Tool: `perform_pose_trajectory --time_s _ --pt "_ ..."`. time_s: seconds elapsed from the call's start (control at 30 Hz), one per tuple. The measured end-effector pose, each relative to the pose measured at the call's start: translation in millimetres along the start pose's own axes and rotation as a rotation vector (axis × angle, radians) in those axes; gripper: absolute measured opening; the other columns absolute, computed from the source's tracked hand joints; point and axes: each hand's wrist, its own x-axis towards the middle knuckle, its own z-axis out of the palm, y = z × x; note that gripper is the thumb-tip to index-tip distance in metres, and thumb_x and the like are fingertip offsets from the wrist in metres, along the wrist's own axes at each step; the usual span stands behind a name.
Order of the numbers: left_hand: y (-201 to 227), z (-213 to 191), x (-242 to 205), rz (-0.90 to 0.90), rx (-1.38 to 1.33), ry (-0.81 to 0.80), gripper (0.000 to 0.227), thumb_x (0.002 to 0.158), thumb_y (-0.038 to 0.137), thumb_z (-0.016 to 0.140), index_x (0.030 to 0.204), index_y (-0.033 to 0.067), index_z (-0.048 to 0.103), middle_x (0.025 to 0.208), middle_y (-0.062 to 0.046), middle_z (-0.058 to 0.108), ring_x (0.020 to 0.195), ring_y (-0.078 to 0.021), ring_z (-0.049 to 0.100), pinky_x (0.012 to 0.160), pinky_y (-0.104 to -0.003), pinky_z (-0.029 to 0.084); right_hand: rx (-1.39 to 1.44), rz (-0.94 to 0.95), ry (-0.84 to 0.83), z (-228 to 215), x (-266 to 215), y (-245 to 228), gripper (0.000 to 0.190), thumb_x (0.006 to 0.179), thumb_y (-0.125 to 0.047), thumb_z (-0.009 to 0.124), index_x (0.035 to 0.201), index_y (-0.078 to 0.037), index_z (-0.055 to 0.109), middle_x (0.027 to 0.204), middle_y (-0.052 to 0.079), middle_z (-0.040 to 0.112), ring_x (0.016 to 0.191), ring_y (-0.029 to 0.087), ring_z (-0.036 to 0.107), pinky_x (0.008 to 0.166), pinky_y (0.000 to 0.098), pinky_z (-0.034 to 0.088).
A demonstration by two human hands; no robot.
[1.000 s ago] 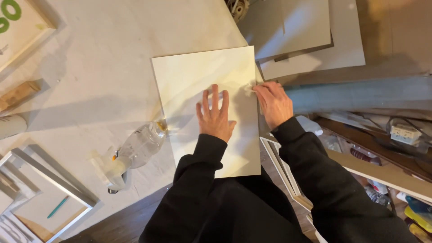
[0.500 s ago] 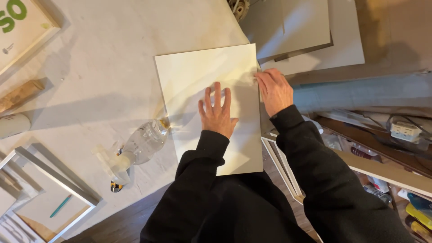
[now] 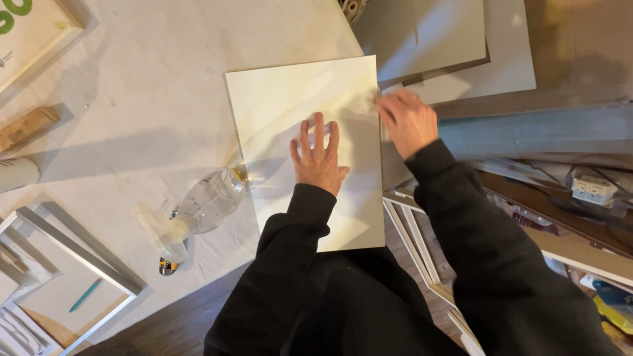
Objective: Cleaning a white mat board using a spray bottle and a cloth.
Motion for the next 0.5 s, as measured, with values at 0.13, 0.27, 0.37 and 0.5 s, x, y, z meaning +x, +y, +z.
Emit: perform_pose_trajectory --time_s 0.13,0.27,0.37,0.5 --pt "0 0 -1 -0.019 -0.019 -0.037 0.111 0.059 0.045 0.095 0.151 0.0149 0.041 0.164 -0.014 0.018 0.148 -0.0440 0.024 0.108 -0.068 0.037 -0.055 -0.101 0.038 -1 -11 -5 0.007 0.096 -0.014 0.072 0.103 -0.010 0.072 0.101 0.004 0.068 0.094 0.031 0.068 0.076 0.0422 0.056" --pt "0 1 0 0.001 -0.006 -0.004 0.110 0.061 0.045 0.096 0.152 0.0137 0.042 0.164 -0.013 0.018 0.148 -0.0432 0.024 0.109 -0.068 0.038 -0.082 -0.032 -0.003 -2 9 -3 0.008 0.094 -0.014 0.074 0.102 -0.013 0.074 0.098 0.005 0.068 0.087 0.029 0.069 0.070 0.0425 0.055" --pt "1 2 0 0.006 -0.004 -0.005 0.110 0.060 0.045 0.096 0.151 0.0136 0.042 0.164 -0.014 0.019 0.147 -0.0433 0.024 0.108 -0.068 0.038 -0.130 -0.034 -0.025 -2 10 -1 0.008 0.093 -0.014 0.075 0.101 -0.014 0.074 0.097 0.004 0.068 0.087 0.028 0.070 0.068 0.0423 0.056" --pt "0 5 2 -0.013 -0.014 0.017 0.111 0.057 0.045 0.096 0.150 0.0146 0.043 0.163 -0.014 0.019 0.147 -0.0430 0.024 0.108 -0.069 0.038 -0.205 -0.092 -0.056 1 7 6 0.008 0.092 -0.018 0.077 0.098 -0.014 0.073 0.096 0.002 0.069 0.085 0.028 0.070 0.067 0.0424 0.056"
